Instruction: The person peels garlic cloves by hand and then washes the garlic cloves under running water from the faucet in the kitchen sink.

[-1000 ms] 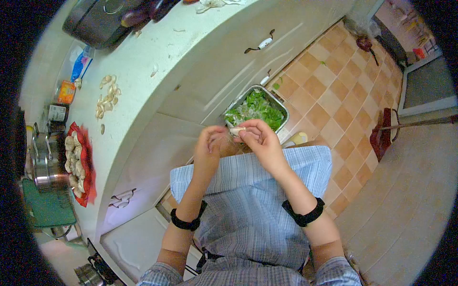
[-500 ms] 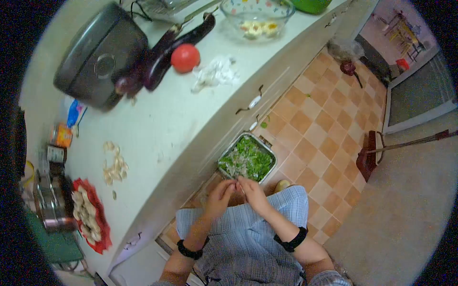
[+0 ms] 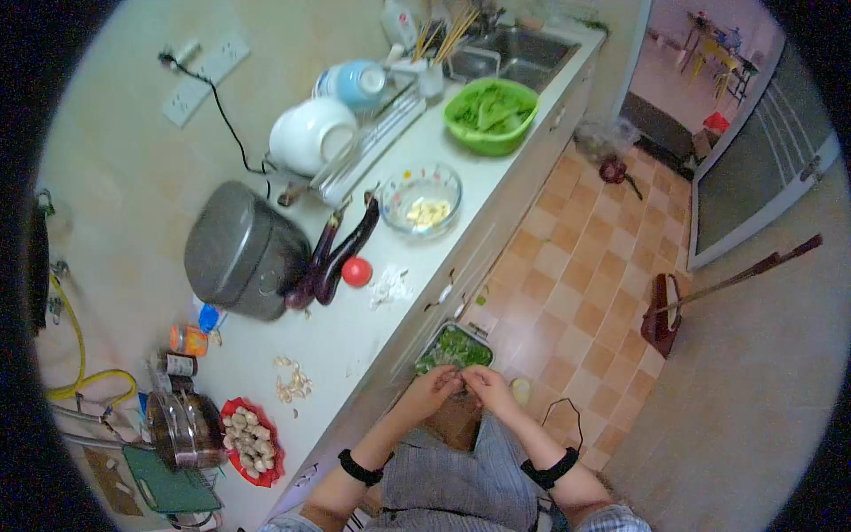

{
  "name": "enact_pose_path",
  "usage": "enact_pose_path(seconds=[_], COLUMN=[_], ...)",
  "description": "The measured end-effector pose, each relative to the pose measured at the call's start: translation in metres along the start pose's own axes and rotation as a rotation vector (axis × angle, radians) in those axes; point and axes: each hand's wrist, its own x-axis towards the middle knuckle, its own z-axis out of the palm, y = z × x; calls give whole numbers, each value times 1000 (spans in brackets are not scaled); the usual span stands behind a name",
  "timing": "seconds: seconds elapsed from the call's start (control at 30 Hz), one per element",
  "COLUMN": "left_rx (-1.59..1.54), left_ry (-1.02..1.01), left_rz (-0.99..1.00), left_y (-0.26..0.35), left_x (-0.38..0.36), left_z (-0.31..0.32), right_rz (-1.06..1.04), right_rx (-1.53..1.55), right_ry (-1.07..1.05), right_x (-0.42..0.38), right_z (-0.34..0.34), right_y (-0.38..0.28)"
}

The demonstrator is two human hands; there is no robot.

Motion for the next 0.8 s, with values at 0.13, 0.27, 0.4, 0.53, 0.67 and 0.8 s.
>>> enact_pose_path(seconds=[0.13, 0.27, 0.4, 0.53, 0.67, 0.8], left_rx=[54, 16, -63, -263, -336, -383], left_ry=[-71, -307, -516, -787, -734, -486], left_rz=[112, 121, 66, -35, -54, 125], left_y=[67, 133, 172, 182, 206, 231], left_x=[26, 58, 98, 148, 194, 265], left_z=[31, 79, 118, 143, 151, 127], right_rz=[23, -72, -83, 0, -34, -117], right_rx=[-112, -223, -180, 60, 13, 0], right_ry=[117, 113, 115, 120, 124, 211], right_x=[-30, -59, -71, -78, -51, -2], right_z=[-66, -123, -179, -215, -254, -317], right_y=[-45, -88, -109, -136, -166, -218])
